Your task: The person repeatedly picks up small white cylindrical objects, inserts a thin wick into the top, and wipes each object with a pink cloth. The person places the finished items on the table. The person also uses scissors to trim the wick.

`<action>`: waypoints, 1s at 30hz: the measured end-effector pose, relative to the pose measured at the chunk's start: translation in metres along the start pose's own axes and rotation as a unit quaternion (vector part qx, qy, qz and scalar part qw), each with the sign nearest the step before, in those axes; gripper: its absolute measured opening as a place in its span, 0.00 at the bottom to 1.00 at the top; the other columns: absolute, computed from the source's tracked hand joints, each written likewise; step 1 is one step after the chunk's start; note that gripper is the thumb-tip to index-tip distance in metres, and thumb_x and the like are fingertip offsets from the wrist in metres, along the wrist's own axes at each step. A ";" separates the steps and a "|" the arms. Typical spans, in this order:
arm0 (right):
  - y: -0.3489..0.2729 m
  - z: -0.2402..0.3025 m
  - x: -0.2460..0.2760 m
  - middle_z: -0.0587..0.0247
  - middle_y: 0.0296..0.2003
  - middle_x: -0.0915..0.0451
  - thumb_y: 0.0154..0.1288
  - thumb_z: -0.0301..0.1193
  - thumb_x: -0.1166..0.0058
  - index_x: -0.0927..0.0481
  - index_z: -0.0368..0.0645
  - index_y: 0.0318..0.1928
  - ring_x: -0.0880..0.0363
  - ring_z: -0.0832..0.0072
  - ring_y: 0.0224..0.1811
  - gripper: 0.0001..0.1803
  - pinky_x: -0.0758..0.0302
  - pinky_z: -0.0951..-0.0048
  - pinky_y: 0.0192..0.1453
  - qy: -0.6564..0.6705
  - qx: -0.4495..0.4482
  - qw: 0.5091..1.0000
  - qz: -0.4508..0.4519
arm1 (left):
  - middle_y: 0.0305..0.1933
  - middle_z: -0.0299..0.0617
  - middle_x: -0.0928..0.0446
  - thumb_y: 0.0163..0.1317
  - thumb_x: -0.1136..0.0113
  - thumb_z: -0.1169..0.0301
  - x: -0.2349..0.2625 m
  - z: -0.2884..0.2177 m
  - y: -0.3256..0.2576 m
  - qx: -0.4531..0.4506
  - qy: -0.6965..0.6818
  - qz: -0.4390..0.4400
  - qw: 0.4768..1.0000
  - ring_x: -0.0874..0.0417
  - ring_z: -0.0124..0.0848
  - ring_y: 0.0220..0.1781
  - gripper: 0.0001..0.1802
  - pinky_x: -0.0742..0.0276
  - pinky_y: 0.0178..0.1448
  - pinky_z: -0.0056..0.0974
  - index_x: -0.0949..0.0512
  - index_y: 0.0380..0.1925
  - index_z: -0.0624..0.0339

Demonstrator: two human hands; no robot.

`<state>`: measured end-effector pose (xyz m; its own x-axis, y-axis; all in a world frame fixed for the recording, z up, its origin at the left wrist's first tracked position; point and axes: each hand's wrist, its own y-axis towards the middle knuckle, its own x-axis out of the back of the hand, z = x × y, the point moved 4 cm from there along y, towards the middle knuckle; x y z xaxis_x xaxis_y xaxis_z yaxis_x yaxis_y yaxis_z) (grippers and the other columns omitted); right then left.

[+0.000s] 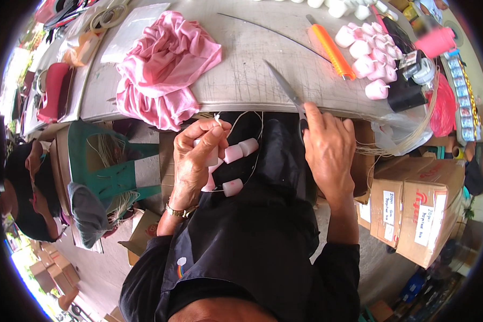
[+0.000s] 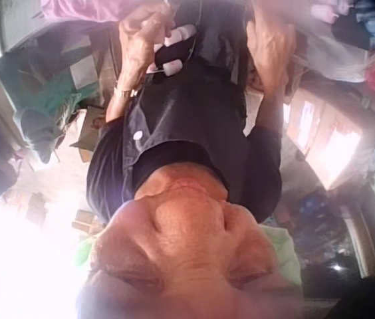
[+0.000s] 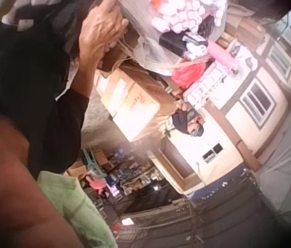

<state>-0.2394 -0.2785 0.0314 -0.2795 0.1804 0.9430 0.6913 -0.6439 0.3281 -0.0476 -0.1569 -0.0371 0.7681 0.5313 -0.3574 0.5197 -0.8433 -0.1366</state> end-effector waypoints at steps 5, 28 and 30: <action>-0.026 0.003 -0.012 0.61 0.41 0.17 0.53 0.21 0.36 0.24 0.41 0.56 0.18 0.69 0.37 0.27 0.24 0.67 0.41 0.432 -0.145 0.880 0.135 | 0.32 0.43 0.18 0.65 0.36 0.71 0.002 -0.002 -0.002 -0.011 0.017 -0.016 1.000 0.25 0.22 0.26 0.08 0.28 0.31 0.28 0.17 0.38 0.66; -0.015 0.012 0.005 0.56 0.45 0.18 0.50 0.22 0.31 0.24 0.43 0.58 0.18 0.67 0.38 0.32 0.22 0.67 0.40 0.303 -0.119 0.945 0.038 | 0.31 0.34 0.22 0.62 0.37 0.75 -0.007 -0.021 -0.011 -0.075 0.209 -0.003 0.975 0.24 0.19 0.31 0.05 0.29 0.33 0.27 0.15 0.35 0.63; 0.000 -0.002 0.010 0.52 0.46 0.17 0.54 0.26 0.34 0.25 0.44 0.60 0.17 0.61 0.43 0.30 0.22 0.62 0.44 0.258 -0.134 0.956 0.029 | 0.33 0.36 0.21 0.61 0.37 0.75 -0.012 -0.026 -0.014 -0.160 0.275 0.016 0.948 0.23 0.20 0.34 0.04 0.27 0.35 0.29 0.15 0.35 0.62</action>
<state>-0.2431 -0.2782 0.0410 -0.5850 -0.2081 0.7839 0.5398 -0.8213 0.1847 -0.0544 -0.1498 -0.0066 0.8190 0.5413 0.1903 0.5117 -0.8391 0.1843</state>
